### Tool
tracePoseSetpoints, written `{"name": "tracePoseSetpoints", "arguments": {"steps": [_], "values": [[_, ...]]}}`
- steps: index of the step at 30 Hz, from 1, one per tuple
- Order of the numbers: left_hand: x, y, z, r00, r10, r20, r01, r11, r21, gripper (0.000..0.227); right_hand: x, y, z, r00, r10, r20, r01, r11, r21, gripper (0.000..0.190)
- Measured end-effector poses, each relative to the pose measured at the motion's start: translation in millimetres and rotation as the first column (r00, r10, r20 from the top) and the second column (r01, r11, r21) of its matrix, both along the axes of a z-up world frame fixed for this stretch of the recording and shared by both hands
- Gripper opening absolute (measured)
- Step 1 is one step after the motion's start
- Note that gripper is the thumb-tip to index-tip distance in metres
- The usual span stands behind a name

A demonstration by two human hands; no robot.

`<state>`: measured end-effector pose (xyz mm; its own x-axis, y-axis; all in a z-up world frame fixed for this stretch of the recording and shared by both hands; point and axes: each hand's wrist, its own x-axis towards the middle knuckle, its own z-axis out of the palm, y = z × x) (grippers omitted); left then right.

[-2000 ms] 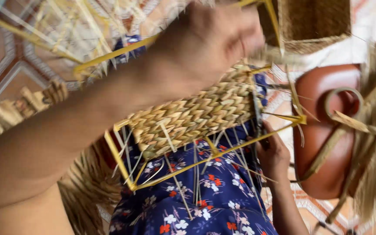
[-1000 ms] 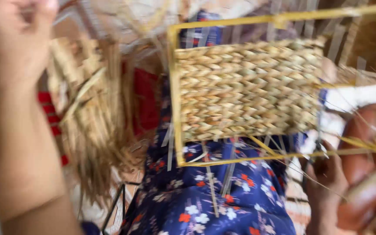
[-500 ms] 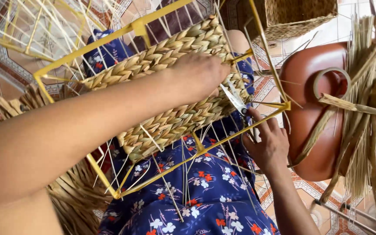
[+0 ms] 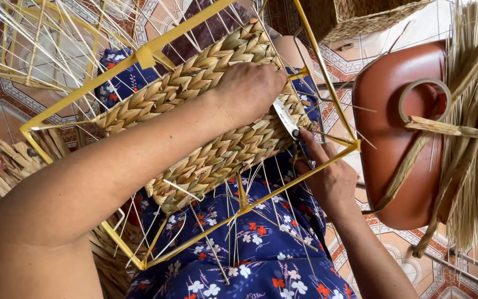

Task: The person is weaving dried plant fibers around a gold-colored frame to create a basket, using scissors to trim excess material.

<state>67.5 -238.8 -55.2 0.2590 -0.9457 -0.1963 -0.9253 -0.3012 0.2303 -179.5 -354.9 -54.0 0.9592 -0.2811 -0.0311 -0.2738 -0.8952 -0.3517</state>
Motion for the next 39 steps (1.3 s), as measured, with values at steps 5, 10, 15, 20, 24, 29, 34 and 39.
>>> {"name": "tracePoseSetpoints", "arguments": {"steps": [5, 10, 15, 20, 24, 29, 34, 39], "values": [[8, -3, -6, 0.982, 0.154, -0.113, -0.175, 0.960, -0.217, 0.006, -7, -6, -14, 0.998, 0.008, -0.064, 0.000, 0.993, 0.122, 0.073], [1, 30, 23, 0.928, 0.199, -0.314, -0.212, 0.977, -0.005, 0.010, -25, -15, -6, 0.998, -0.039, 0.052, 0.026, 0.973, 0.227, 0.069], [-26, 48, 8, 0.963, 0.105, -0.247, -0.060, 0.981, 0.182, 0.011, -39, -23, -7, 1.000, 0.030, -0.004, -0.030, 0.993, 0.113, 0.073], [-40, 51, -3, 0.979, 0.074, -0.190, -0.093, 0.992, -0.090, 0.036, -37, -22, -12, 0.998, 0.062, -0.008, -0.060, 0.992, 0.114, 0.077], [-34, 49, -5, 0.985, 0.000, -0.171, -0.030, 0.984, -0.174, 0.027, -34, -21, -16, 0.998, 0.045, -0.049, -0.039, 0.993, 0.111, 0.079], [-24, 39, 3, 0.921, 0.075, -0.382, -0.022, 0.990, 0.143, 0.006, -34, -18, -17, 0.999, 0.016, 0.031, -0.020, 0.991, 0.132, 0.073], [-17, 37, 7, 0.918, 0.128, -0.374, -0.084, 0.988, 0.133, 0.013, -24, -19, -4, 0.994, 0.078, 0.072, -0.084, 0.993, 0.083, 0.072], [-17, 30, 13, 0.901, 0.179, -0.395, -0.125, 0.979, 0.159, 0.014, -21, -17, -4, 0.989, 0.138, 0.050, -0.141, 0.989, 0.048, 0.071]]}}
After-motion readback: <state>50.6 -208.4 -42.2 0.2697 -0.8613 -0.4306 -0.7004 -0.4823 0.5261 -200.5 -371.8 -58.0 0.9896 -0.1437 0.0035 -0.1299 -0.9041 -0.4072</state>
